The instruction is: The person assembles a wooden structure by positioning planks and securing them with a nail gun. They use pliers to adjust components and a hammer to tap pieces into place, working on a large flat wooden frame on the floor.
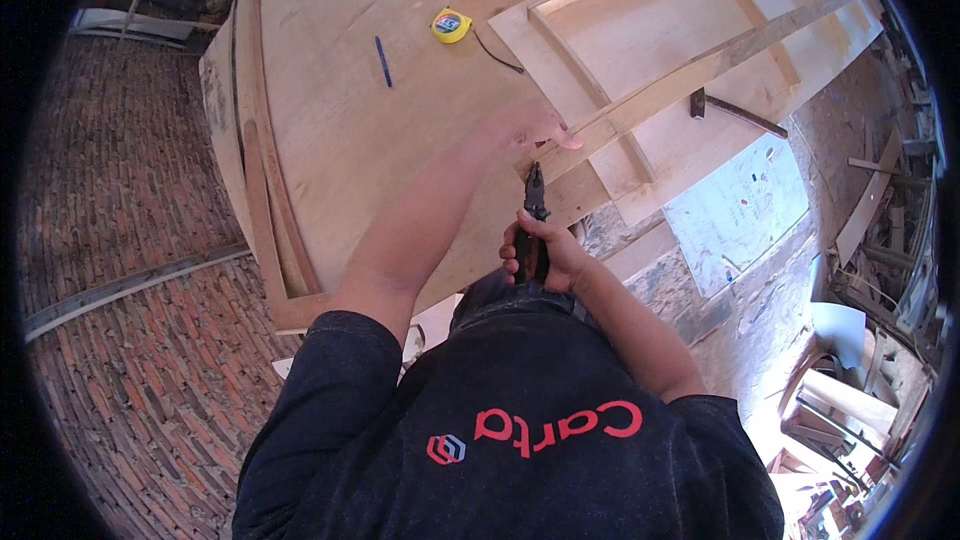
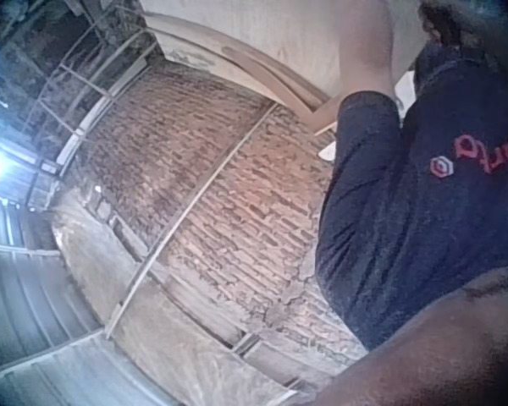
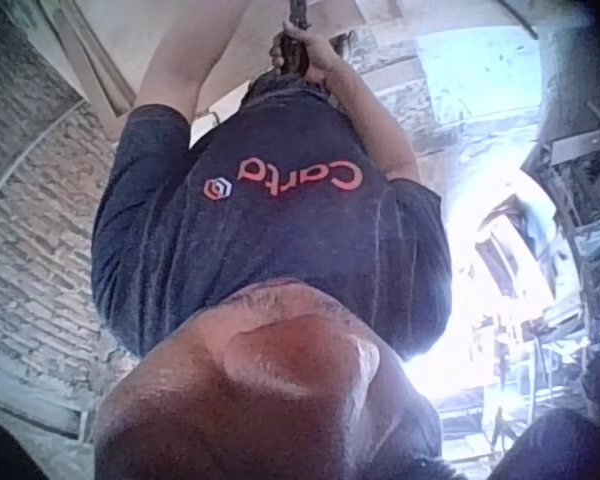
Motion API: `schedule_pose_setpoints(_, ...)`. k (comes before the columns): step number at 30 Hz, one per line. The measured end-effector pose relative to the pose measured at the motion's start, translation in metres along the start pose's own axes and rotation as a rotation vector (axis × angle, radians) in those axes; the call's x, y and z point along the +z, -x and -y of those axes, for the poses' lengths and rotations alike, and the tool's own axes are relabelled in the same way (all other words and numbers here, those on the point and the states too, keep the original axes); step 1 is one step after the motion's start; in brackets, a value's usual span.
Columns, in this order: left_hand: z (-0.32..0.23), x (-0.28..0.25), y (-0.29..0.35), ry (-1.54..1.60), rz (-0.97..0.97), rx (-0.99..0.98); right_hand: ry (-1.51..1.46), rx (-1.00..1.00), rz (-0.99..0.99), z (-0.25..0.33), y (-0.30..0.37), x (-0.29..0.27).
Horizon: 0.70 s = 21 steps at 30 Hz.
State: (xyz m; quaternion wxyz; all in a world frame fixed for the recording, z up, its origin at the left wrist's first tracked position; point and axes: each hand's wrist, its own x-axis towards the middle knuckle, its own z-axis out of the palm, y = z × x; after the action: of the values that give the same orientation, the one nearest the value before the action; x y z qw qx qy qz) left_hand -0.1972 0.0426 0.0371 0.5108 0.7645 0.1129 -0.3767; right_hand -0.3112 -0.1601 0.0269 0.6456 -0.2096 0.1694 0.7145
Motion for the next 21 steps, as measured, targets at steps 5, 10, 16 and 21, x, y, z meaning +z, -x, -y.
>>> schedule_pose_setpoints(5,-0.002,-0.004,0.005,-0.031,-0.027,-0.031,-0.511,0.153,0.396,0.013,0.014,-0.003)
schedule_pose_setpoints(10,0.01,-0.007,-0.009,-0.145,0.033,-0.165,0.479,0.029,0.195,0.032,0.031,-0.002)
schedule_pose_setpoints(16,0.015,-0.009,-0.017,-0.257,-0.002,-0.037,1.689,-0.055,-0.165,0.032,0.029,0.005)
schedule_pose_setpoints(21,0.009,-0.011,-0.014,-0.246,0.038,-0.051,1.1,0.201,-0.164,0.028,0.02,0.01)
